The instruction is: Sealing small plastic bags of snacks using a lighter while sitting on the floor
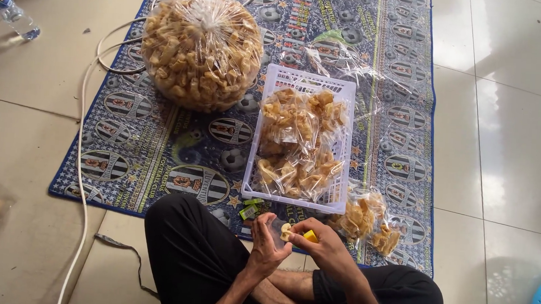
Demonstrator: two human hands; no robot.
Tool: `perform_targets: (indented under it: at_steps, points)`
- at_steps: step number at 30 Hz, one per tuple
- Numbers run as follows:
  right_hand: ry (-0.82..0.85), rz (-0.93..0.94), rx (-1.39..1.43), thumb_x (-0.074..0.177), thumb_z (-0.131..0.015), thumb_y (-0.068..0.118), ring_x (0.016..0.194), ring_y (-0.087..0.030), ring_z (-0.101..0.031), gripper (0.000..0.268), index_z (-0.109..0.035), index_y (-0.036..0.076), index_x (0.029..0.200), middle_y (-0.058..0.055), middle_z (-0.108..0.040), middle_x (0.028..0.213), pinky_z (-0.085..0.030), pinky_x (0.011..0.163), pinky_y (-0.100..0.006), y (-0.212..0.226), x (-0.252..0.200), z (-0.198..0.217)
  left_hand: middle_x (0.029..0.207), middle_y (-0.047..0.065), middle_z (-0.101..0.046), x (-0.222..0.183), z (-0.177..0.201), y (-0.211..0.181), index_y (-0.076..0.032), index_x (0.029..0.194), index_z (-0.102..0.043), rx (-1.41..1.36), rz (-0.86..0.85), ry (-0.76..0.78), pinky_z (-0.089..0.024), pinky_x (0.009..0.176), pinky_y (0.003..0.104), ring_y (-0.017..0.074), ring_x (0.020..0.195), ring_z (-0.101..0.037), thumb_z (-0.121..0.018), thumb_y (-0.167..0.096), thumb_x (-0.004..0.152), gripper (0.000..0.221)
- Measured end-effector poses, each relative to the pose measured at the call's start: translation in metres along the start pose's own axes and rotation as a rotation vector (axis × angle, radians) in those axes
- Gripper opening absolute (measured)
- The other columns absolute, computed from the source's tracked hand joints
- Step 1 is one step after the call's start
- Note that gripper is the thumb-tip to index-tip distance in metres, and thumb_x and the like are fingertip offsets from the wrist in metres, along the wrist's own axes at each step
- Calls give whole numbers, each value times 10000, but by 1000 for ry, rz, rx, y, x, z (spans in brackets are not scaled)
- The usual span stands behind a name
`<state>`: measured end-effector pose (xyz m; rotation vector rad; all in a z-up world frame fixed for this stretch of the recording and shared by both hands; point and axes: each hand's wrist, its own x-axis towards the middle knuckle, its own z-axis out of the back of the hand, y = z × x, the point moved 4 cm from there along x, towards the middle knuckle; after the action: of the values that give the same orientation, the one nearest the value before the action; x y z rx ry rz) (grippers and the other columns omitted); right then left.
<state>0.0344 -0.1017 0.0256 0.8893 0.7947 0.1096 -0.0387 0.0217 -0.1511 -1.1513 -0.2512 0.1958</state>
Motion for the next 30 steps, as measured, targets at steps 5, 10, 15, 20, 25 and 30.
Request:
perform_targets:
  at_steps: [5,10,15,20,25,30]
  points:
    - [25,67,131,915,-688,402,774,-105,-539,288,-746,121,938,5,-668,907,-416,708,-263,13,-9,-5,1296,132,-476,-1,1,-3,-60,1346,-395,11,-25,-11,-392,1106,431,287,1233,-501,-763,-184,711,744]
    - [49,-40,292,929,-695,359,701,-115,-481,288,-737,75,932,-16,-611,859,-401,637,-267,4,-4,-10,1287,131,-472,0,4,-8,-60,1334,-397,4,-38,0,-387,1097,419,294,1204,-485,-765,-194,718,730]
    - [69,-119,473,980,-698,260,581,-90,-436,207,-731,59,945,-29,-550,766,-389,527,-223,-16,7,-15,1250,146,-463,1,5,-14,-56,1272,-403,-55,-31,45,-395,1091,438,302,1195,-473,-682,-162,760,592]
    - [-5,-125,440,968,-704,272,597,-92,-449,210,-743,66,981,-32,-538,768,-387,535,-222,-28,12,-13,1256,155,-427,-1,0,-5,-57,1260,-359,-95,-7,73,-452,1038,432,299,1174,-447,-690,-162,788,585]
    - [-39,-124,450,957,-710,269,651,-106,-467,215,-749,61,990,-50,-523,786,-388,548,-227,-33,13,-11,1283,167,-409,-2,-3,-2,-52,1280,-338,-103,14,101,-458,1049,435,308,1201,-436,-713,-177,793,627]
    - [131,-34,579,952,-718,256,587,-99,-473,207,-706,49,949,-28,-561,774,-417,565,-232,-38,15,-19,1263,148,-408,-1,-3,-4,-59,1294,-347,-133,8,135,-452,1038,409,296,1163,-464,-710,-155,770,645]
